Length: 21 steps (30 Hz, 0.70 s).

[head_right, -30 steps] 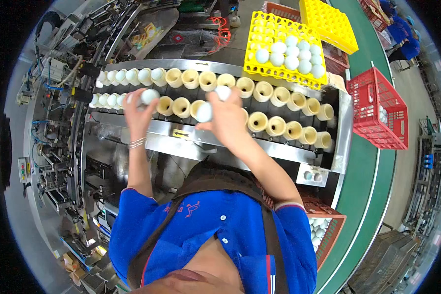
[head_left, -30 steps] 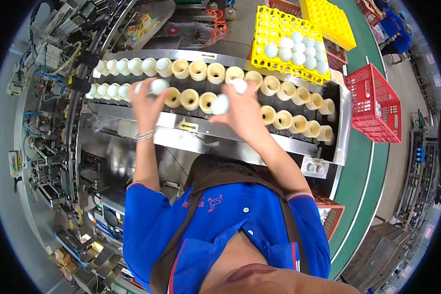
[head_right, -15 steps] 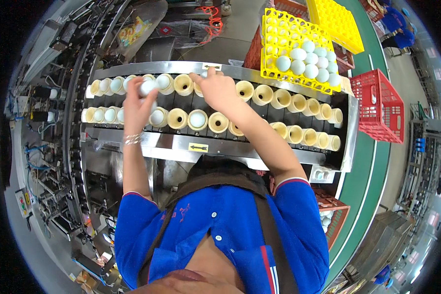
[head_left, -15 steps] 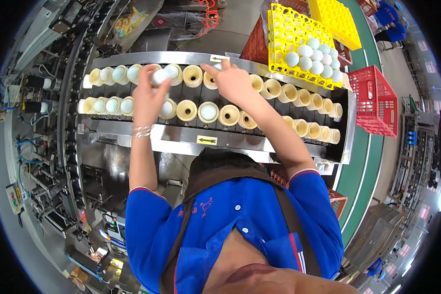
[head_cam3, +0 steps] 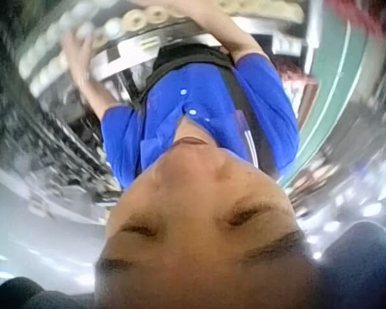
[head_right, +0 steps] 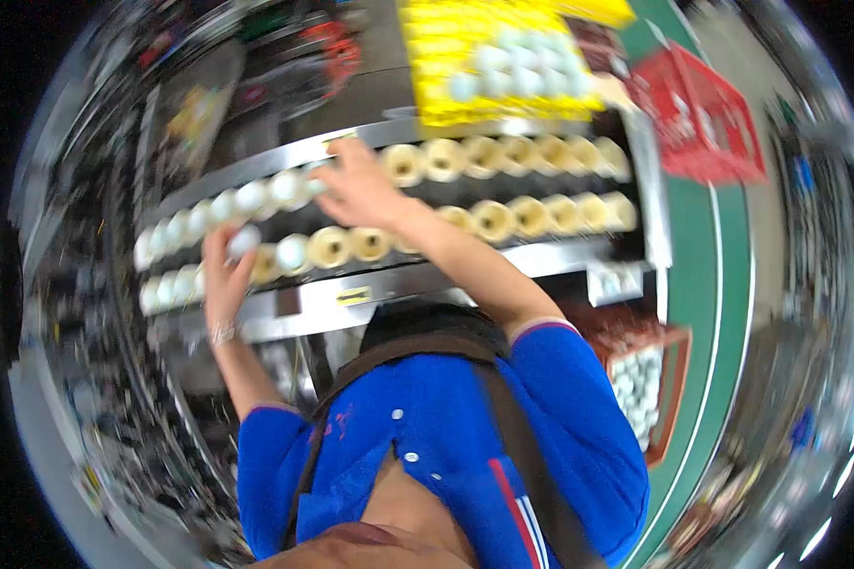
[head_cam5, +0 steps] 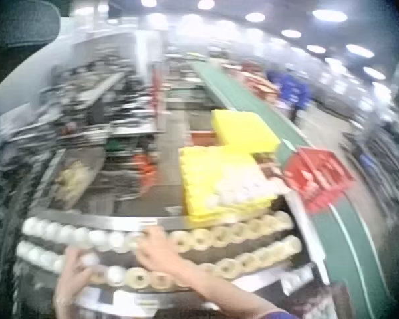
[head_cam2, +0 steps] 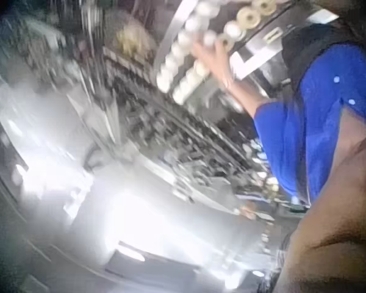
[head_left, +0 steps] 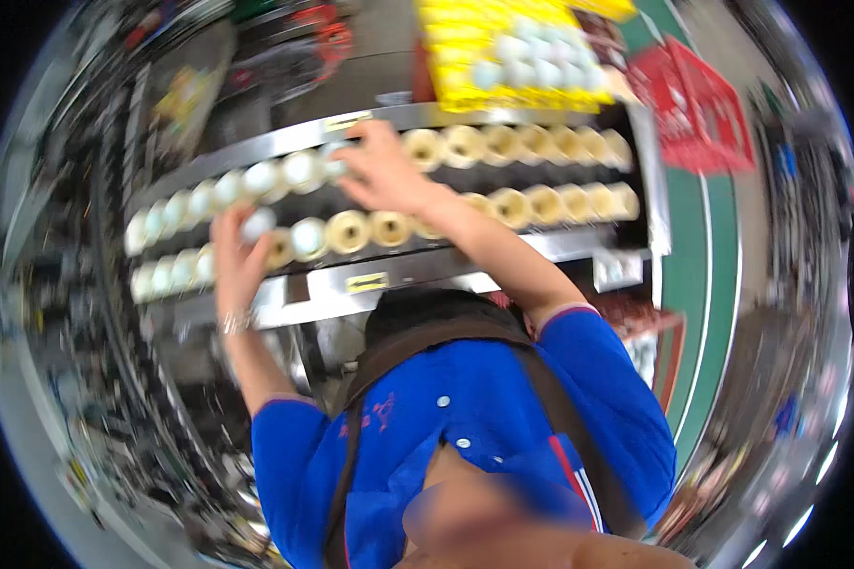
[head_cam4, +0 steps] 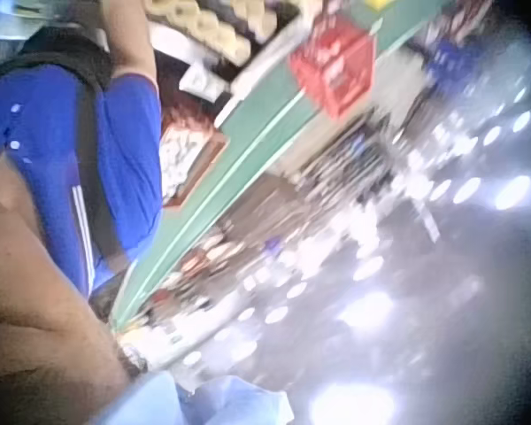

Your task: The person is sorting eggs from a crate onto an automated processing machine line.

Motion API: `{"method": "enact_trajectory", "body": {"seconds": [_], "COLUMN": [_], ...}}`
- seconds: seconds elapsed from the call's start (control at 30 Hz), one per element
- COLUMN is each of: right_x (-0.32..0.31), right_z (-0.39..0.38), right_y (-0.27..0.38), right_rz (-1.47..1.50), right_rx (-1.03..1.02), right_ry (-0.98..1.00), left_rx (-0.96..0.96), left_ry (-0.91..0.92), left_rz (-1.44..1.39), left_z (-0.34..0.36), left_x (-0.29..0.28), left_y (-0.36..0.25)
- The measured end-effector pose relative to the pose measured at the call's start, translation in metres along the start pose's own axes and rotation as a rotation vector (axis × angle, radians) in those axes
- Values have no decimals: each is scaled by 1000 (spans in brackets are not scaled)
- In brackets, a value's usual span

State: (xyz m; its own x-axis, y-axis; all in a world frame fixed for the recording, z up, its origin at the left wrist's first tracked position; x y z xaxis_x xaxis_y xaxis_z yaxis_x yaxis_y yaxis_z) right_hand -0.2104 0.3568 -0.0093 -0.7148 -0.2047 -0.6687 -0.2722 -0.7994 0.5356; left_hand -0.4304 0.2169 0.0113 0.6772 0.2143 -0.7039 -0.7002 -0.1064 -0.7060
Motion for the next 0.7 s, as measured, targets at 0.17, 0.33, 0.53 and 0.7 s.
{"method": "enact_trajectory", "body": {"seconds": [0.17,0.33,0.53,0.7], "right_x": [-53,-203,-369,-362], "right_z": [-56,-210,-501,-684], "right_y": [2,-8,30,62], "right_rz": [48,-212,-709,-1005], "right_rx": [-49,183,903,1717], "right_ry": [-71,-226,-604,-376], "left_rx": [-152,-80,236,510], "left_ry": [87,212,48,929], "left_rz": [144,860,415,-303], "left_z": [-49,-25,-11,-113], "left_x": [-13,17,117,365], "left_y": [11,31,-175,-424]}}
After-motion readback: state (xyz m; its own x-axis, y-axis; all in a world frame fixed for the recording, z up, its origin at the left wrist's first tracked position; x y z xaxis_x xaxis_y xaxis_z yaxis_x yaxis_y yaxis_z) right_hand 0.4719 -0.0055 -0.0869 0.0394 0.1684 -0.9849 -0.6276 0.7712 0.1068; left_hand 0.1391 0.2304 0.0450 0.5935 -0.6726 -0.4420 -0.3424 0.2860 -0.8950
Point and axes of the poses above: each hand's wrist, its own z-axis towards the middle knuckle, its own x-axis out of the palm, y = z × x, the point moved 6 cm from there along z, towards the middle knuckle, and after that the axes turned 4 degrees about y, right-handed, at the moved point
